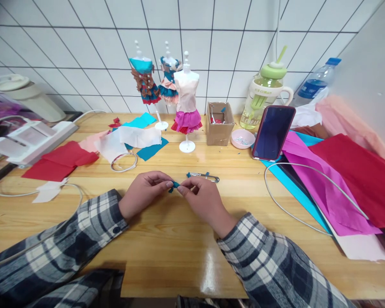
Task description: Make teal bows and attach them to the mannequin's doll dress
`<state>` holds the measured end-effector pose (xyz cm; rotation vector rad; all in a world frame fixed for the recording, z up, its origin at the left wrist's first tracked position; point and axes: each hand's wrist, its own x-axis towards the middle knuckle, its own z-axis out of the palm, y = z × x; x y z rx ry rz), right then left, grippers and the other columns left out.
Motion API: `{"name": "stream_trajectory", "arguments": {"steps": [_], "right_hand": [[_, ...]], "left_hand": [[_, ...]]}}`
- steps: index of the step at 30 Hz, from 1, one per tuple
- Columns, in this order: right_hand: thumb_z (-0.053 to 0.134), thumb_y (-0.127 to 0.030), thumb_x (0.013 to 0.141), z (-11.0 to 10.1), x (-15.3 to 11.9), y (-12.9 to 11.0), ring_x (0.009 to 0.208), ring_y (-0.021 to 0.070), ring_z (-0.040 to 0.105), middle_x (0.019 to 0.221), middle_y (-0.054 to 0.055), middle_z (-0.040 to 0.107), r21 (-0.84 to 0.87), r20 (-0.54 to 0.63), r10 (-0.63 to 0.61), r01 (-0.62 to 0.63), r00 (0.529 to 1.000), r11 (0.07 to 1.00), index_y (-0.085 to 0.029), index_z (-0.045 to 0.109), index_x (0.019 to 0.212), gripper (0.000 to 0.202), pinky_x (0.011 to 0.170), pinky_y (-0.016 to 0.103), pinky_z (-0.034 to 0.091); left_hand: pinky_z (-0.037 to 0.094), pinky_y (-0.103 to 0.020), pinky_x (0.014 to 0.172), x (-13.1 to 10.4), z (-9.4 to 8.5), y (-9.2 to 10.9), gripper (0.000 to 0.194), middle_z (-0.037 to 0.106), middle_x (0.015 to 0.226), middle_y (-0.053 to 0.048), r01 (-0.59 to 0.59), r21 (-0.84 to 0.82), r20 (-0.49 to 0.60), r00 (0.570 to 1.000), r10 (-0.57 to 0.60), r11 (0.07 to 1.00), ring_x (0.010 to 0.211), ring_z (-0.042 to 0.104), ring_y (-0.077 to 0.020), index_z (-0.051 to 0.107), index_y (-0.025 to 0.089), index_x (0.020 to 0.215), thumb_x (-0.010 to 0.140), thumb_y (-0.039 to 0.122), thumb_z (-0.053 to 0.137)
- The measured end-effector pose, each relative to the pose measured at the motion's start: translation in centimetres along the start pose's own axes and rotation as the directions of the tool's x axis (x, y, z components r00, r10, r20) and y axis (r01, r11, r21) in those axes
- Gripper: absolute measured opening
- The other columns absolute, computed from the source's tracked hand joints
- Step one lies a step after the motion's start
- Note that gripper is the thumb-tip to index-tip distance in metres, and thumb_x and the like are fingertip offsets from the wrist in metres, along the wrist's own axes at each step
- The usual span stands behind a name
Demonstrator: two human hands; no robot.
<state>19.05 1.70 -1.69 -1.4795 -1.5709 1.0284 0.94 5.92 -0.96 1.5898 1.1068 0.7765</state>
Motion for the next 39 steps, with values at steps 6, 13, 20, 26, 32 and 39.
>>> {"name": "stream_trajectory", "arguments": {"steps": [6,13,20,26,32,39], "right_hand": [[0.063,-0.031,0.077,-0.02,0.05,0.10,0.070,0.0133,0.056,0.085,0.003,0.066,0.003,-0.018,-0.102,0.102,0.995,0.995,-0.020,0.065,0.089,0.017,0.059,0.025,0.044],[0.061,-0.034,0.078,0.04,0.27,0.33,0.064,0.0121,0.054,0.070,-0.001,0.061,0.157,-0.001,0.011,-0.011,1.000,0.988,-0.018,0.060,0.076,0.016,0.058,0.025,0.042],[0.064,-0.039,0.077,0.15,0.17,0.15,0.067,0.0129,0.057,0.079,0.002,0.064,0.197,0.026,0.037,-0.041,0.999,0.980,-0.018,0.062,0.091,0.026,0.060,0.025,0.045],[0.062,-0.034,0.078,-0.01,0.36,0.46,0.068,0.0132,0.058,0.074,0.001,0.066,0.150,0.021,0.009,-0.012,1.000,0.989,-0.018,0.063,0.079,0.016,0.064,0.027,0.047],[0.062,-0.038,0.077,-0.49,0.51,0.69,0.067,0.0135,0.059,0.076,0.002,0.065,0.170,0.063,0.045,-0.055,0.997,0.984,-0.018,0.064,0.084,0.022,0.053,0.024,0.047],[0.066,-0.040,0.074,0.04,0.10,0.27,0.056,0.0107,0.054,0.078,0.002,0.063,0.211,0.141,0.131,-0.159,0.981,0.965,-0.018,0.064,0.094,0.030,0.042,0.022,0.045]], "left_hand": [[0.050,-0.025,0.062,-0.12,0.05,-0.11,0.024,0.072,0.071,-0.003,-0.013,0.092,0.048,0.999,0.009,0.996,0.066,0.064,-0.0155,0.072,0.016,0.075,0.072,0.039,0.070],[0.052,-0.025,0.067,0.04,0.10,-0.15,0.023,0.072,0.076,-0.002,0.024,-0.019,0.026,0.999,-0.023,1.000,0.070,0.064,-0.0145,0.068,0.015,0.079,0.073,0.038,0.070],[0.053,-0.027,0.068,0.03,0.18,-0.20,0.026,0.071,0.078,-0.003,0.018,-0.047,0.039,0.999,-0.016,0.999,0.071,0.064,-0.0148,0.066,0.015,0.079,0.075,0.040,0.068],[0.054,-0.031,0.075,-0.06,-0.01,-0.18,0.031,0.074,0.085,-0.006,0.060,-0.105,0.089,0.995,-0.051,0.993,0.080,0.068,-0.0183,0.066,0.015,0.097,0.076,0.038,0.068],[0.053,-0.029,0.073,-0.01,-0.12,-0.55,0.036,0.073,0.080,-0.005,0.053,-0.115,0.201,0.979,-0.029,0.992,0.074,0.068,-0.0165,0.064,0.014,0.103,0.073,0.032,0.072],[0.049,-0.024,0.060,-0.08,0.07,0.03,0.048,0.072,0.072,-0.002,0.074,-0.145,0.031,0.997,-0.070,0.987,0.064,0.067,-0.0148,0.053,0.015,0.111,0.070,0.031,0.074]]}}
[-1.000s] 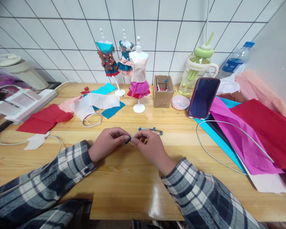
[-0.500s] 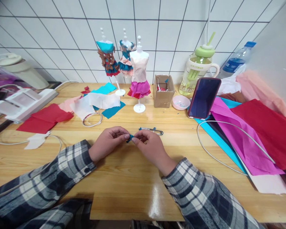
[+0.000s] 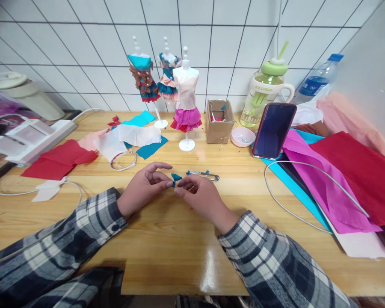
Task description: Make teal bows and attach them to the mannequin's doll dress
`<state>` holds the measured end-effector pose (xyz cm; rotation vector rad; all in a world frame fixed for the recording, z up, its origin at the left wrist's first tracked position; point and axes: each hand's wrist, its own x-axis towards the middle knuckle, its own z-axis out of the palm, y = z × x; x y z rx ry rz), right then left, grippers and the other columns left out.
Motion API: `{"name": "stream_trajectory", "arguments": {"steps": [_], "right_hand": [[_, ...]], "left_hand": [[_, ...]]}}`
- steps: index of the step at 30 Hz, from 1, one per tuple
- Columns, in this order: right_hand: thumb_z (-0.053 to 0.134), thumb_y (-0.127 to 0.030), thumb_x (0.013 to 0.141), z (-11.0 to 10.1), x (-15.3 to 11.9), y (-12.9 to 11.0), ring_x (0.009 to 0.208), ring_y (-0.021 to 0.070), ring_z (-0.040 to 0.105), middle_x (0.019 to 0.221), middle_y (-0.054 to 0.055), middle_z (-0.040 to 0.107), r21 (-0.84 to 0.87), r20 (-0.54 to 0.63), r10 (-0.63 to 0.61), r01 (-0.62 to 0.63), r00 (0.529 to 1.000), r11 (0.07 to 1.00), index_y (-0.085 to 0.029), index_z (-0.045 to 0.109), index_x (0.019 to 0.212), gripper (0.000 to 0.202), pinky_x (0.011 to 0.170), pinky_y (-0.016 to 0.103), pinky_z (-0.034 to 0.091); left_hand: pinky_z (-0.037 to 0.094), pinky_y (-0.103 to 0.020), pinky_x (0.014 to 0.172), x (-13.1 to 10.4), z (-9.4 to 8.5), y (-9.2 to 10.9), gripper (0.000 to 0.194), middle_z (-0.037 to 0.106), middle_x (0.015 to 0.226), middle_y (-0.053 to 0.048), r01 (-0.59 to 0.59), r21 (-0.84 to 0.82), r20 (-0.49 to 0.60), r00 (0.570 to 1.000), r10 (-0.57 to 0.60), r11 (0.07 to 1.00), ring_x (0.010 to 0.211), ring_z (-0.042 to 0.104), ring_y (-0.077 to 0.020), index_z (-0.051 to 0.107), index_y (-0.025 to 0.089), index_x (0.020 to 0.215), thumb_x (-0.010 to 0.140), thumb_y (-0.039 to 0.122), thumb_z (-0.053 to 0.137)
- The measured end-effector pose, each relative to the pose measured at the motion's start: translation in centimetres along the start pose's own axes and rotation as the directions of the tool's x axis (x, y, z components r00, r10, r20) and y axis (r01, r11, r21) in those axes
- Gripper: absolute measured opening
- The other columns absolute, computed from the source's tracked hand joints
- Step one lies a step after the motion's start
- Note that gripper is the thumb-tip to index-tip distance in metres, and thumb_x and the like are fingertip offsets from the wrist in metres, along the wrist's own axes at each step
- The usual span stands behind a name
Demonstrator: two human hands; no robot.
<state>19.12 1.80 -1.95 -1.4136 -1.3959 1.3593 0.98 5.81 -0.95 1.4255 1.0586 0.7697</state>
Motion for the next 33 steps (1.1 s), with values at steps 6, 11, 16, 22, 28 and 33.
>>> {"name": "stream_trajectory", "arguments": {"steps": [6,11,16,22,28,33], "right_hand": [[0.065,-0.033,0.074,0.0,0.1,0.0,0.052,0.0093,0.050,0.067,0.000,0.063,-0.053,-0.001,-0.041,0.041,0.999,0.998,-0.018,0.069,0.082,0.018,0.046,0.023,0.043],[0.063,-0.033,0.075,-0.7,0.3,0.1,0.051,0.0093,0.048,0.066,-0.001,0.062,-0.059,-0.017,-0.052,0.051,0.998,0.997,-0.018,0.068,0.082,0.017,0.047,0.023,0.040],[0.059,-0.031,0.078,-1.2,0.6,0.5,0.053,0.0091,0.048,0.067,-0.002,0.060,-0.127,-0.015,-0.096,0.093,0.995,0.988,-0.019,0.065,0.082,0.014,0.050,0.022,0.039],[0.057,-0.029,0.079,-1.1,0.5,0.6,0.055,0.0093,0.049,0.069,-0.002,0.060,-0.150,0.021,-0.109,0.111,0.994,0.983,-0.020,0.062,0.082,0.011,0.053,0.023,0.040],[0.056,-0.029,0.080,-1.1,0.6,0.5,0.056,0.0097,0.049,0.070,-0.002,0.058,-0.136,0.033,-0.117,0.121,0.993,0.983,-0.020,0.059,0.081,0.009,0.055,0.024,0.040],[0.054,-0.029,0.081,-1.1,0.6,0.6,0.057,0.0101,0.047,0.068,-0.003,0.055,-0.130,0.045,-0.125,0.130,0.991,0.983,-0.021,0.057,0.083,0.009,0.055,0.024,0.038]], "left_hand": [[0.048,-0.024,0.058,-0.1,0.2,0.0,0.047,0.072,0.069,-0.002,-0.037,0.078,-0.031,0.999,0.040,0.996,0.061,0.065,-0.0148,0.054,0.016,0.107,0.069,0.034,0.075],[0.051,-0.026,0.065,0.1,0.0,-0.4,0.048,0.072,0.073,-0.002,-0.060,0.083,-0.003,0.998,0.061,0.995,0.069,0.068,-0.0168,0.052,0.017,0.110,0.071,0.034,0.074],[0.051,-0.028,0.071,0.2,-0.3,-0.7,0.046,0.070,0.078,-0.004,-0.094,0.114,0.018,0.996,0.093,0.989,0.075,0.067,-0.0173,0.052,0.017,0.111,0.074,0.034,0.072],[0.048,-0.024,0.066,0.4,-0.2,-0.9,0.042,0.064,0.076,0.000,-0.068,0.011,0.021,0.997,0.068,0.998,0.071,0.062,-0.0132,0.052,0.016,0.110,0.075,0.031,0.069],[0.047,-0.027,0.075,0.5,-0.7,-0.4,0.033,0.067,0.088,-0.004,-0.032,0.052,0.063,0.998,0.029,0.998,0.083,0.062,-0.0157,0.057,0.015,0.104,0.082,0.039,0.061],[0.048,-0.029,0.075,0.4,-1.0,-0.3,0.029,0.068,0.097,-0.006,-0.126,0.254,0.248,0.967,0.062,0.959,0.082,0.062,-0.0171,0.067,0.015,0.093,0.078,0.040,0.065]]}}
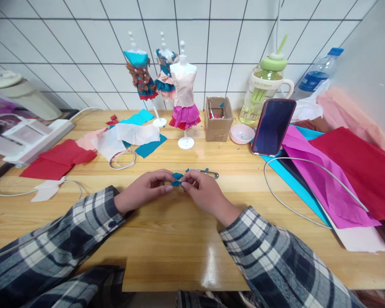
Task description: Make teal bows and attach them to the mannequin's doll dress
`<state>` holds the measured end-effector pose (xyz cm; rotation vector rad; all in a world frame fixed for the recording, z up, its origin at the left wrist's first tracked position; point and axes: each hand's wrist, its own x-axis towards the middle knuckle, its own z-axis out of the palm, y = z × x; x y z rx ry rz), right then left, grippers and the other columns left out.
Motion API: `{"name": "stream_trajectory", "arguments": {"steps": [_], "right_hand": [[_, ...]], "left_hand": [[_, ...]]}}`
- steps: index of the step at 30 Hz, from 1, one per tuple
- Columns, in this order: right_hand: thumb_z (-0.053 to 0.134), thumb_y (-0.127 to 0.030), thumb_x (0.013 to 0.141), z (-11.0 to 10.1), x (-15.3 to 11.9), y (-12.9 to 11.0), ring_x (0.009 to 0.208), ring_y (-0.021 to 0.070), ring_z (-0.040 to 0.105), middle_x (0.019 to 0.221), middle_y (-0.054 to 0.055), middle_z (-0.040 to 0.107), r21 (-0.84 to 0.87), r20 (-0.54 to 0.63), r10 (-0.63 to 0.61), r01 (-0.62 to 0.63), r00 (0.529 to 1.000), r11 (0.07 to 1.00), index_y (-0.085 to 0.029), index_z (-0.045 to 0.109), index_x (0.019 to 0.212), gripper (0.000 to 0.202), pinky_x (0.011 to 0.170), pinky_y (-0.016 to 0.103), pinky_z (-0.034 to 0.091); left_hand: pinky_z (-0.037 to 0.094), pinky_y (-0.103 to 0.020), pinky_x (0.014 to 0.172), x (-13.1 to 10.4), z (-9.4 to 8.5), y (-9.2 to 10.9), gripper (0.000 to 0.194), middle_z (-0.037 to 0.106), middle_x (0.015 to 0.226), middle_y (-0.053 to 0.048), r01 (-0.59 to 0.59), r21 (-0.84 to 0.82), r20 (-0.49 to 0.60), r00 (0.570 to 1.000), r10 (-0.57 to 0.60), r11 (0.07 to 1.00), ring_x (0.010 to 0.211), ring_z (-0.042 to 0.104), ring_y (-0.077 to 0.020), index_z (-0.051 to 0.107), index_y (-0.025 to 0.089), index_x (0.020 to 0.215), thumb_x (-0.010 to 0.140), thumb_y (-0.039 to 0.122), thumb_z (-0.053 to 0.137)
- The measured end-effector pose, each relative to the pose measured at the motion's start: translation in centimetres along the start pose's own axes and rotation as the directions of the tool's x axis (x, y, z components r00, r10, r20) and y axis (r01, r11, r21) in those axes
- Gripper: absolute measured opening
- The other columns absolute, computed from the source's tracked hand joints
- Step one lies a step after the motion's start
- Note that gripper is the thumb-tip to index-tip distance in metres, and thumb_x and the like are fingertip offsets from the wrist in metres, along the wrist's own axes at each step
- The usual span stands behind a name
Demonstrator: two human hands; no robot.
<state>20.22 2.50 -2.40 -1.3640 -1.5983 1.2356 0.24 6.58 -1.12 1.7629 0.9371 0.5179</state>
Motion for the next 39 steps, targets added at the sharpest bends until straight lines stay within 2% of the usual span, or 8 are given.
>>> {"name": "stream_trajectory", "arguments": {"steps": [7,14,17,20,22,24,32,39], "right_hand": [[0.053,-0.028,0.081,0.0,0.0,0.0,0.057,0.0100,0.046,0.070,-0.003,0.056,-0.041,0.034,-0.006,0.007,0.999,0.999,-0.021,0.056,0.082,0.007,0.054,0.024,0.036],[0.052,-0.029,0.081,-0.1,0.0,0.1,0.057,0.0111,0.046,0.067,-0.003,0.054,-0.099,0.037,0.000,0.004,0.999,0.995,-0.020,0.055,0.080,0.009,0.054,0.024,0.037],[0.059,-0.030,0.078,-0.3,-0.4,-0.2,0.065,0.0136,0.051,0.084,0.002,0.058,-0.190,-0.092,-0.141,0.122,0.986,0.974,-0.020,0.053,0.102,0.026,0.056,0.027,0.041],[0.065,-0.022,0.074,-0.5,-0.8,-0.8,0.091,0.0203,0.055,0.112,0.008,0.057,-0.425,-0.091,-0.431,0.356,0.898,0.832,-0.022,0.049,0.120,0.049,0.073,0.033,0.046],[0.062,-0.019,0.077,-0.5,-1.0,-1.0,0.101,0.0226,0.053,0.113,0.007,0.058,-0.528,-0.014,-0.534,0.447,0.845,0.722,-0.023,0.058,0.111,0.035,0.084,0.037,0.044],[0.060,-0.021,0.081,-0.4,-1.0,-1.0,0.098,0.0216,0.055,0.103,0.006,0.062,-0.554,-0.010,-0.551,0.454,0.834,0.698,-0.023,0.065,0.098,0.018,0.085,0.037,0.044],[0.063,-0.022,0.079,0.3,-0.5,-0.8,0.064,0.0118,0.054,0.080,0.002,0.064,-0.306,-0.150,-0.291,0.235,0.945,0.922,-0.019,0.068,0.081,0.006,0.061,0.026,0.043],[0.060,-0.026,0.078,0.5,-0.3,-0.8,0.060,0.0107,0.052,0.071,0.000,0.062,-0.047,-0.156,-0.059,0.052,0.986,0.998,-0.017,0.066,0.080,0.011,0.057,0.025,0.042]], "left_hand": [[0.047,-0.029,0.077,0.2,0.5,-0.7,0.015,0.070,0.084,-0.005,-0.176,0.224,-0.110,0.973,0.204,0.959,0.080,0.063,-0.0165,0.070,0.018,0.084,0.082,0.030,0.063],[0.044,-0.031,0.075,0.3,-0.2,-1.0,0.011,0.071,0.080,-0.004,-0.350,0.549,-0.070,0.886,0.459,0.759,0.076,0.061,-0.0164,0.070,0.020,0.082,0.082,0.029,0.063],[0.044,-0.031,0.076,0.1,0.1,-0.7,0.011,0.071,0.079,-0.004,-0.299,0.487,-0.129,0.905,0.406,0.821,0.077,0.061,-0.0165,0.069,0.019,0.080,0.081,0.029,0.064],[0.045,-0.030,0.077,-0.1,0.4,-0.4,0.013,0.070,0.080,-0.004,-0.228,0.364,-0.145,0.944,0.297,0.903,0.078,0.061,-0.0166,0.067,0.017,0.078,0.081,0.029,0.064],[0.045,-0.030,0.078,-0.2,0.5,-0.2,0.013,0.070,0.081,-0.004,-0.208,0.309,-0.120,0.959,0.255,0.928,0.079,0.061,-0.0166,0.067,0.017,0.077,0.081,0.029,0.064],[0.045,-0.030,0.077,-0.3,0.5,0.0,0.013,0.070,0.080,-0.004,-0.203,0.292,-0.107,0.964,0.243,0.935,0.079,0.061,-0.0165,0.067,0.017,0.076,0.081,0.029,0.064],[0.044,-0.029,0.075,-0.1,0.7,-0.1,0.012,0.068,0.077,-0.003,-0.222,0.328,-0.095,0.959,0.266,0.918,0.076,0.059,-0.0153,0.066,0.017,0.074,0.081,0.027,0.063],[0.044,-0.029,0.076,-0.3,0.7,0.0,0.014,0.067,0.077,-0.003,-0.229,0.323,-0.044,0.966,0.257,0.918,0.077,0.058,-0.0157,0.064,0.017,0.076,0.080,0.030,0.063]]}}
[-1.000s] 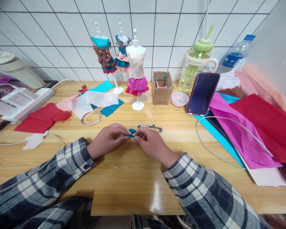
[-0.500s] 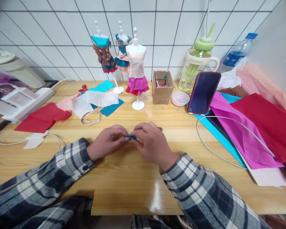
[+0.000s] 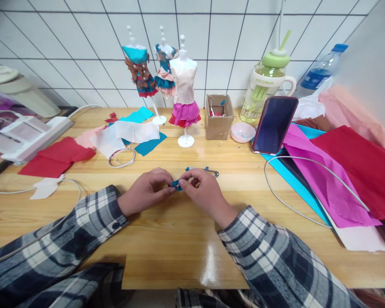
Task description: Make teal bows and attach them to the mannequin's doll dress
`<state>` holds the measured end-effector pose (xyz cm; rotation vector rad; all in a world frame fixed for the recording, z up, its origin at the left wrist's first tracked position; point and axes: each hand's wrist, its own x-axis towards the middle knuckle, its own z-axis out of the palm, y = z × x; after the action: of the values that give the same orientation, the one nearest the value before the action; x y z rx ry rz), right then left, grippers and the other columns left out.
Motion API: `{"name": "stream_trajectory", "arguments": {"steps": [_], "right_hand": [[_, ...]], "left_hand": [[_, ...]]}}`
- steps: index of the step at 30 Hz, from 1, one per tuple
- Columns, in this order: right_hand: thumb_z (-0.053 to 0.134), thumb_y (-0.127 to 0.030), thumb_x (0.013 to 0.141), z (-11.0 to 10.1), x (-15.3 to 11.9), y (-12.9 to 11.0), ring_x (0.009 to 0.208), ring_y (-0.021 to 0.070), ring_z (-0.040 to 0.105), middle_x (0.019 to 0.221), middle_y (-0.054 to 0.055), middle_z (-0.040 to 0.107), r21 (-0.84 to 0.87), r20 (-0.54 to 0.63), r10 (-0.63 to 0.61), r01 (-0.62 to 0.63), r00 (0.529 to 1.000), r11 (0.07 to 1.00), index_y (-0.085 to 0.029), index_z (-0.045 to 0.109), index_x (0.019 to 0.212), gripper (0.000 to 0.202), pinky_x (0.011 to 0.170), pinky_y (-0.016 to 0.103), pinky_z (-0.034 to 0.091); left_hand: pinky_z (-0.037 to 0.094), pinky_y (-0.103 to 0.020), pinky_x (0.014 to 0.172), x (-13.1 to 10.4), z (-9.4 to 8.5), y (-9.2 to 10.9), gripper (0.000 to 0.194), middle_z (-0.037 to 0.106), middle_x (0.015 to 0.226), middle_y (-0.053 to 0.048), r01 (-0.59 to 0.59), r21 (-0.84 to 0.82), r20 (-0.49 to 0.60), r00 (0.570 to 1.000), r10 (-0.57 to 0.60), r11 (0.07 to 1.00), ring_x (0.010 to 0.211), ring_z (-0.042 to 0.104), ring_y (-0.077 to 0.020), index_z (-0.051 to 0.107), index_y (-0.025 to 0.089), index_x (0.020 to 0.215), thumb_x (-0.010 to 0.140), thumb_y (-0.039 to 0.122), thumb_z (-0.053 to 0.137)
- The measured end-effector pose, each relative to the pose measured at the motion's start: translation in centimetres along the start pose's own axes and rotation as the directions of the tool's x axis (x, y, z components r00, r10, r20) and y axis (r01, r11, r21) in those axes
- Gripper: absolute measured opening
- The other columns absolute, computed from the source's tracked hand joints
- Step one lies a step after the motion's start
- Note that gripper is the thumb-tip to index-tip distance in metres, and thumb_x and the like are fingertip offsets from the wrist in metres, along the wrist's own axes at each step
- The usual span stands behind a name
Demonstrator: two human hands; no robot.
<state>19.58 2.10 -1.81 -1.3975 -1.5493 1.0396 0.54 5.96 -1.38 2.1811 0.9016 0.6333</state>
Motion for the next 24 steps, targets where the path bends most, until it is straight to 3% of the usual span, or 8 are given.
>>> {"name": "stream_trajectory", "arguments": {"steps": [5,12,18,24], "right_hand": [[0.062,-0.028,0.076,0.20,0.03,0.17,0.058,0.0097,0.053,0.069,-0.002,0.060,0.109,0.015,0.048,-0.049,0.999,0.993,-0.018,0.062,0.083,0.012,0.055,0.024,0.042],[0.066,-0.033,0.073,0.32,-0.07,0.23,0.047,0.0076,0.050,0.063,-0.004,0.056,0.367,0.156,0.171,-0.218,0.973,0.904,-0.018,0.055,0.083,0.021,0.042,0.020,0.042],[0.067,-0.033,0.073,0.39,-0.04,0.34,0.049,0.0082,0.054,0.065,-0.003,0.058,0.377,0.148,0.158,-0.204,0.976,0.903,-0.018,0.057,0.083,0.021,0.042,0.020,0.043],[0.070,-0.034,0.071,0.66,-0.07,0.41,0.054,0.0086,0.048,0.064,-0.004,0.052,0.405,0.080,0.143,-0.163,0.987,0.900,-0.019,0.061,0.080,0.021,0.043,0.020,0.046]], "left_hand": [[0.045,-0.028,0.075,-0.03,-0.06,0.39,0.016,0.067,0.081,-0.003,0.080,-0.049,-0.014,0.997,-0.081,0.996,0.079,0.060,-0.0161,0.066,0.017,0.081,0.081,0.033,0.063],[0.047,-0.029,0.074,0.00,-0.02,0.28,0.012,0.067,0.078,-0.004,0.106,-0.098,-0.043,0.993,-0.111,0.990,0.077,0.060,-0.0164,0.065,0.016,0.074,0.079,0.027,0.063],[0.047,-0.029,0.079,-0.03,0.10,0.33,0.028,0.068,0.091,-0.004,0.126,-0.176,0.009,0.992,-0.127,0.976,0.085,0.061,-0.0172,0.065,0.017,0.098,0.077,0.035,0.067],[0.048,-0.029,0.075,0.04,0.46,0.21,0.019,0.068,0.083,-0.004,0.200,-0.166,-0.057,0.976,-0.212,0.965,0.079,0.061,-0.0170,0.067,0.015,0.082,0.078,0.033,0.066]]}}
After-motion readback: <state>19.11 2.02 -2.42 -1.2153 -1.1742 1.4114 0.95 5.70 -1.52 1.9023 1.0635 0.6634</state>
